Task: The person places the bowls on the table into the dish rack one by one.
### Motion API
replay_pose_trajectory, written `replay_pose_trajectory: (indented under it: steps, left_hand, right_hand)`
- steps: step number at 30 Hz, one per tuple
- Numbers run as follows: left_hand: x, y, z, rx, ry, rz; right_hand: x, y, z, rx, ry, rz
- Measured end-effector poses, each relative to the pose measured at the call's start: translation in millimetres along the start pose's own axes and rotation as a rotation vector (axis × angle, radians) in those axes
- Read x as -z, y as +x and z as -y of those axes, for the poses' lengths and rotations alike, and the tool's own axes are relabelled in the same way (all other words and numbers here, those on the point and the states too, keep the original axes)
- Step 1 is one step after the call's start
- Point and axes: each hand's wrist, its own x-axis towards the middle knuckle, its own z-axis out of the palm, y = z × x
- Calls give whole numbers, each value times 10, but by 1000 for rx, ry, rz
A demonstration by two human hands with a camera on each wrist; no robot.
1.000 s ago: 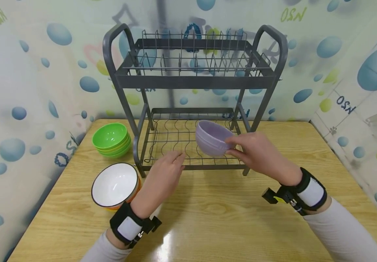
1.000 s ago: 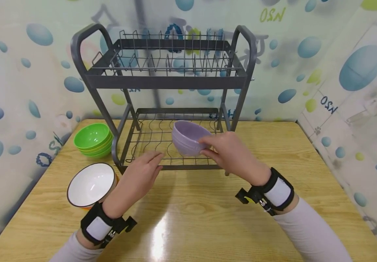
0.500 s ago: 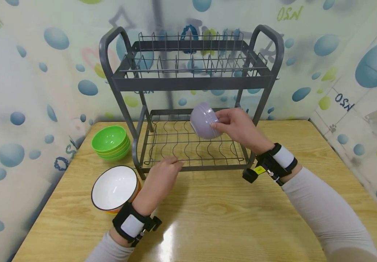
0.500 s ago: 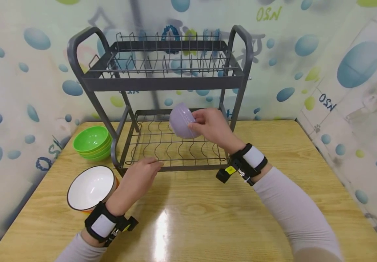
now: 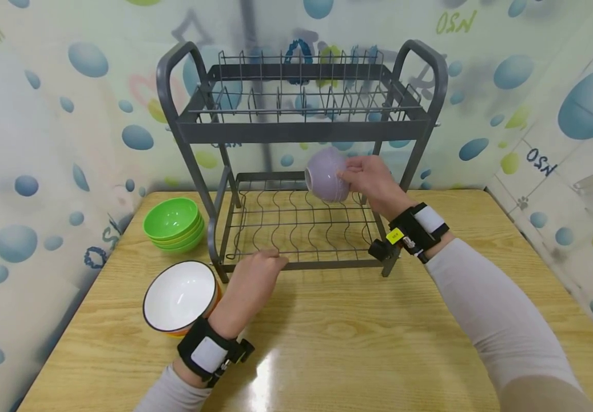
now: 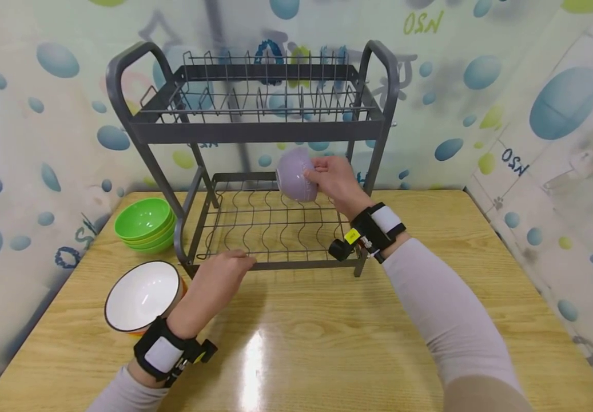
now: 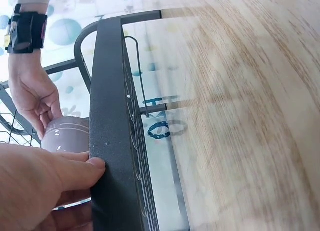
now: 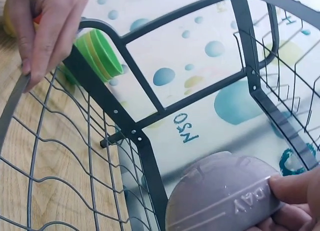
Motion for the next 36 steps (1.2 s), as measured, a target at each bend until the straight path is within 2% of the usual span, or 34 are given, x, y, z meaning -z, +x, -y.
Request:
replay_pose_trajectory:
  steps: [10, 14, 25, 30, 36]
  left_hand:
    - [-4, 14, 4, -11, -2, 9]
    - [2, 23, 9, -15, -3, 2]
    - [22, 24, 30, -17, 6, -4]
    - [18, 30, 34, -22, -1, -12]
    - [1, 29, 31, 1, -14, -5]
  right_hand:
    - [88, 142, -135, -128, 18, -139]
    - [111, 179, -196, -170, 31, -164]
    - [76, 281, -316, -197, 104, -190]
    - [65, 317, -327, -213, 60, -232]
    - [68, 327, -322, -235, -19, -250]
